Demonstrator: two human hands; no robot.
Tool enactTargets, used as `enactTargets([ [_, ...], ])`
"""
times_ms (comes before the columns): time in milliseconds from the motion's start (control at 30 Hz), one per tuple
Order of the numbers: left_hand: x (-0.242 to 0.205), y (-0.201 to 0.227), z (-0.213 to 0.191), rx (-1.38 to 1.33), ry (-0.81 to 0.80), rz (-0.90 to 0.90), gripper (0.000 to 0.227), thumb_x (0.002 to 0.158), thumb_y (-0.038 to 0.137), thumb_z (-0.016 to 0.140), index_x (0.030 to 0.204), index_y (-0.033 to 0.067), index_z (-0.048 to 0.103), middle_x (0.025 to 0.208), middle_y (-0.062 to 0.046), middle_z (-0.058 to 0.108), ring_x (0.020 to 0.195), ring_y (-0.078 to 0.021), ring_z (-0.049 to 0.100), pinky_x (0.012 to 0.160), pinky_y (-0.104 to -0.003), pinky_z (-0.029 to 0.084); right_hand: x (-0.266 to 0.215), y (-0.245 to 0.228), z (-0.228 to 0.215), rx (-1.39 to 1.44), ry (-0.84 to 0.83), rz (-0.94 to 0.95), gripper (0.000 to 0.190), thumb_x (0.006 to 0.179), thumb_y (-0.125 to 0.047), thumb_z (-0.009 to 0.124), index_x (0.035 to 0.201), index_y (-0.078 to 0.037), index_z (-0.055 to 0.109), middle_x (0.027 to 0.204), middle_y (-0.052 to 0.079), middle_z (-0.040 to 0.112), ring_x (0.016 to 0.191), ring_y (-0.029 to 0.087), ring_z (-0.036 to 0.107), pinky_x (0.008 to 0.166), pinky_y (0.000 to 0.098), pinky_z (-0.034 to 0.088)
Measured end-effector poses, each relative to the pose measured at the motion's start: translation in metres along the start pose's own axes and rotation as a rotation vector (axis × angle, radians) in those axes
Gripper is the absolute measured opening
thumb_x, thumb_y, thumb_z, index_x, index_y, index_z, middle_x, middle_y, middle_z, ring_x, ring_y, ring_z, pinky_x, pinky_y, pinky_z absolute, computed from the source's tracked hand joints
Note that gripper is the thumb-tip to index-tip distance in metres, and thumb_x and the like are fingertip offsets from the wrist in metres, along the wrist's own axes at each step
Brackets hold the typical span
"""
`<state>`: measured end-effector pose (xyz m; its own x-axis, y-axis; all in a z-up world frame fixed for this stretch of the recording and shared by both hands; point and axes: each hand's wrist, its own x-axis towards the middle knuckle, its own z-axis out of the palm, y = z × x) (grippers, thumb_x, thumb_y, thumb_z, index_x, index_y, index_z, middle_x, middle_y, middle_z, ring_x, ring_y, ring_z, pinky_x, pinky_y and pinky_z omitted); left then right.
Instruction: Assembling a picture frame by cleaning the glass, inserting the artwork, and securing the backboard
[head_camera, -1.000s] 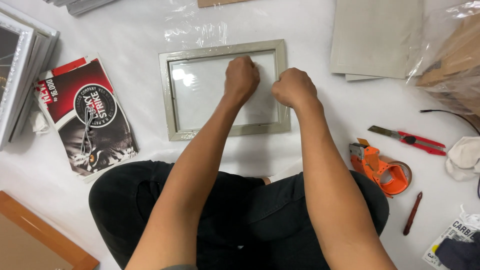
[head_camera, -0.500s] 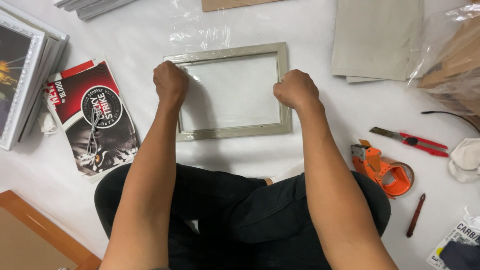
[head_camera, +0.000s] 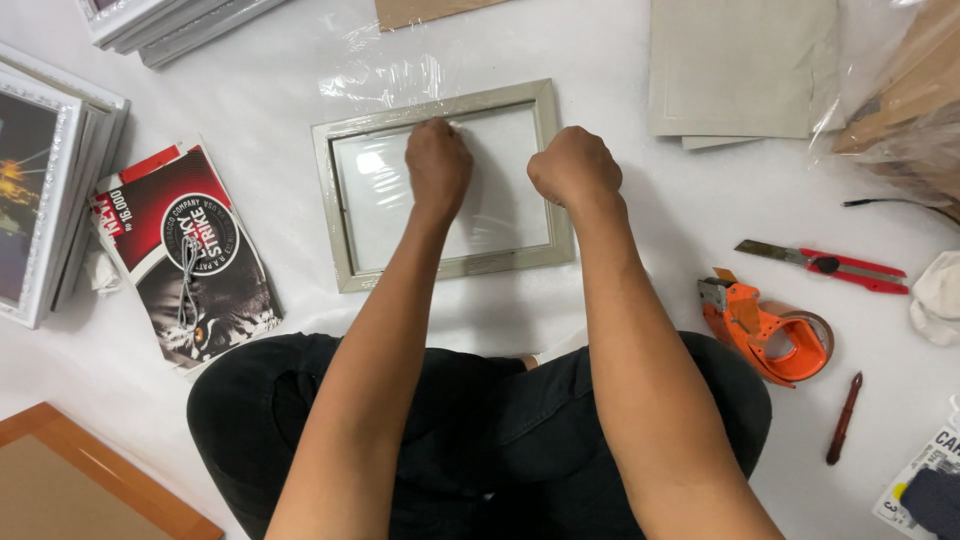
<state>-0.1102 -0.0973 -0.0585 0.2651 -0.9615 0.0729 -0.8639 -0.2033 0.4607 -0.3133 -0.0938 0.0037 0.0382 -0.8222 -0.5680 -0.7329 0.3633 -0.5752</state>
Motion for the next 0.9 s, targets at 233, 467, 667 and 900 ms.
enactTargets([
  [233,-0.002,0.056,0.029,0.116,-0.047,0.282,0.008,0.089,0.007,0.065,0.085,0.0039,0.071,0.084,-0.012,0.064,0.079,-0.0305,0.070,0.069,-0.040,0.059,-0.005,-0.011,-0.023,0.088,0.088,-0.047,0.052,0.085,-0.016,0.052,0.131,0.006,0.064,0.113,0.025,0.071,0.106,0.045,0.070,0.081,0.0556,0.057],
  [467,0.008,0.059,0.026,0.112,-0.092,0.485,0.012,0.086,0.003,0.067,0.096,0.0003,0.073,0.089,-0.014,0.064,0.083,-0.0270,0.060,0.074,-0.038,0.055,-0.020,-0.025,-0.033,0.089,0.132,-0.006,0.051,0.085,-0.014,0.052,0.133,-0.003,0.065,0.129,0.014,0.070,0.110,0.030,0.070,0.088,0.0421,0.057],
  [667,-0.025,0.052,-0.006,0.112,-0.228,0.576,0.012,0.090,0.002,0.063,0.084,0.0026,0.073,0.088,-0.012,0.066,0.083,-0.0277,0.062,0.074,-0.039,0.055,-0.018,-0.023,-0.032,0.101,0.160,-0.031,0.051,0.085,-0.013,0.051,0.132,-0.001,0.065,0.125,0.017,0.071,0.106,0.030,0.072,0.084,0.0411,0.058],
  [900,-0.089,0.045,-0.030,0.088,-0.326,0.675,0.014,0.093,0.006,0.062,0.084,-0.0002,0.072,0.083,-0.011,0.064,0.075,-0.0269,0.059,0.072,-0.039,0.052,-0.019,-0.022,-0.028,0.094,0.166,-0.072,0.048,0.086,-0.015,0.050,0.129,0.000,0.067,0.116,0.016,0.075,0.097,0.028,0.073,0.081,0.0403,0.058],
])
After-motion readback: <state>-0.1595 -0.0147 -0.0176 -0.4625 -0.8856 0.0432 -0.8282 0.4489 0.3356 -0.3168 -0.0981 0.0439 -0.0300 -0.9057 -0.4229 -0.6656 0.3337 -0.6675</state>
